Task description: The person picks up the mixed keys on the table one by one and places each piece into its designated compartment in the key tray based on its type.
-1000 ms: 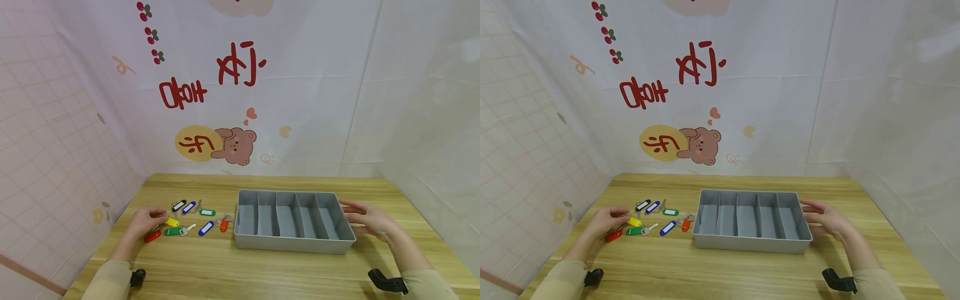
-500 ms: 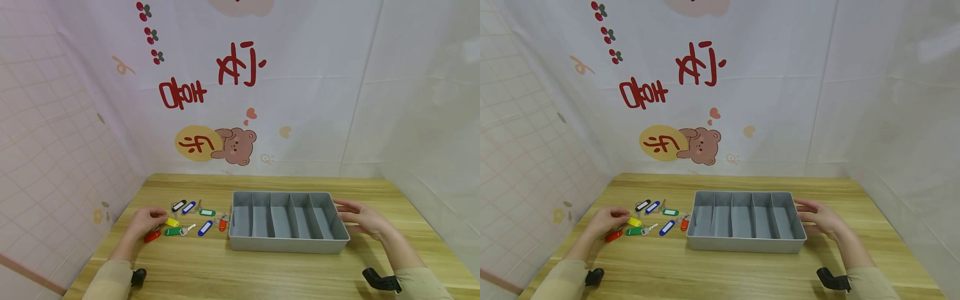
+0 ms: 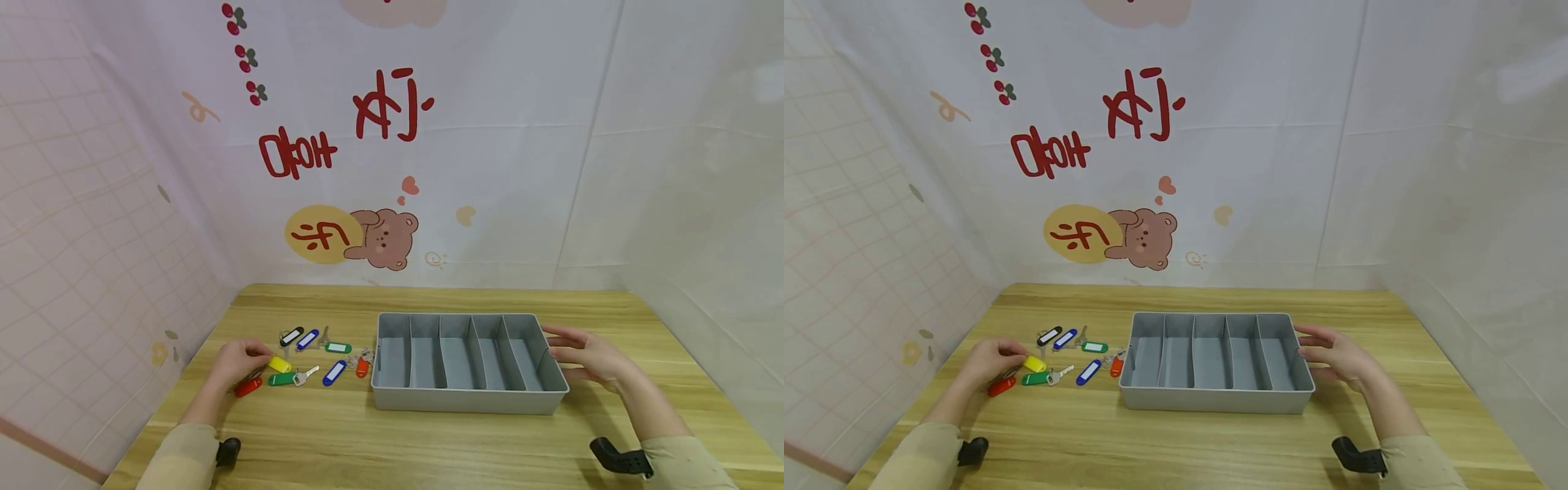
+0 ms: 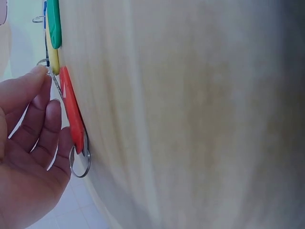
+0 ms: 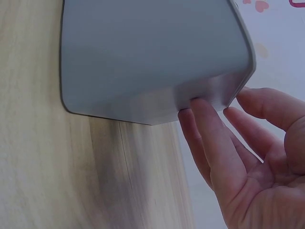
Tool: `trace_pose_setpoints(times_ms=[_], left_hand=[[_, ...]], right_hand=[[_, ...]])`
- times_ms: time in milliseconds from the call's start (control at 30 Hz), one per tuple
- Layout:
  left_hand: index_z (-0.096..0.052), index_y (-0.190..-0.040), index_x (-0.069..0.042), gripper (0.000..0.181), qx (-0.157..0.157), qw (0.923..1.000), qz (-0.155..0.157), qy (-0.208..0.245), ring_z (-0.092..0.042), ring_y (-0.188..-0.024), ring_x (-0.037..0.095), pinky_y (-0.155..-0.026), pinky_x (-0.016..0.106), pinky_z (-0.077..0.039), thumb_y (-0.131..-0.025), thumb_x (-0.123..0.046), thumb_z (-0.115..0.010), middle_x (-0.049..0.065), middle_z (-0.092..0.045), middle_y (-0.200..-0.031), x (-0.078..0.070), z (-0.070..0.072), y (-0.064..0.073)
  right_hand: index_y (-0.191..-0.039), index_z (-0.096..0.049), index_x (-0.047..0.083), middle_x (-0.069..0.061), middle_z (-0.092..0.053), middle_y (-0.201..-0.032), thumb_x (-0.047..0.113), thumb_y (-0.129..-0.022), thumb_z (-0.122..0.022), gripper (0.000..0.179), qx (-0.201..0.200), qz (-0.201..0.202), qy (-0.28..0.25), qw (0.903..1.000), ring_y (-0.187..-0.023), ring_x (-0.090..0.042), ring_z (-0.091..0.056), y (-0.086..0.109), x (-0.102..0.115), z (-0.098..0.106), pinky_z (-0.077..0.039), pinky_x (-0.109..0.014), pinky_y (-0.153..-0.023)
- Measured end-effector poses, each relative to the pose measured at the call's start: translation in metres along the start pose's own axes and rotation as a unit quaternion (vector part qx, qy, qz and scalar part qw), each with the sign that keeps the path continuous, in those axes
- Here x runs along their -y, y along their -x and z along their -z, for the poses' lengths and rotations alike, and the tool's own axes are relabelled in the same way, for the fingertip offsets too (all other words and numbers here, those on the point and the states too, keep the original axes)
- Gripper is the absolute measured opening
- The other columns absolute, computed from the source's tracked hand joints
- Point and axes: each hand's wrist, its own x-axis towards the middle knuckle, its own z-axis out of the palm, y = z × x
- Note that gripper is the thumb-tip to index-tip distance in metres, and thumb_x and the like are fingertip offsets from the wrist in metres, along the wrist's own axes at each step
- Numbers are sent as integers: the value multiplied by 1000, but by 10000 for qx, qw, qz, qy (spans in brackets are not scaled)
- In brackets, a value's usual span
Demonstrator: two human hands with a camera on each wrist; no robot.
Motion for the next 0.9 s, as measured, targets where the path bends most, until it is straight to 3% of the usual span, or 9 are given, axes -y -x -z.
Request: trace_pose_setpoints(times_ms=[300, 533, 700, 900], left_hand=[[-77, -87, -4, 8, -20, 9999, -40, -134, -63, -80, 23, -75, 42, -50, -87, -11, -75, 5, -71, -85, -2, 0, 0], [-76, -86, -5, 8, -36, 9997, -68, -252, -62, -77, 21, -71, 38, -50, -87, -12, -74, 3, -70, -82, -1, 1, 0], [-76, -87, -4, 10, -23, 9999, 45, -146, -61, -77, 20, -70, 36, -50, -88, -14, -74, 4, -70, -84, -3, 3, 1], [-76, -89, -5, 11, -23, 10000, 73, 30, -62, -81, 22, -73, 37, -50, -90, -16, -73, 6, -71, -88, -11, 6, 2]], right_hand=[[-151, -37, 3, -34, -37, -145, 9, -100, -58, 55, -16, 16, -43, 10000, -108, -7, -61, 0, 0, -1, -54, -37, -87], [-150, -42, 8, -22, -47, -140, 7, -100, -57, 52, 96, 106, -158, 9998, -109, -11, -62, 1, 0, 1, -54, -38, -87], [-149, -44, 11, -18, -50, -138, 7, -100, -57, 51, 95, 109, -222, 9996, -108, -10, -62, 1, 0, 1, -54, -38, -87], [-150, -42, 9, -22, -47, -140, 7, -100, -57, 52, 65, 85, -169, 9998, -108, -9, -62, 1, 1, 0, -54, -38, -87]])
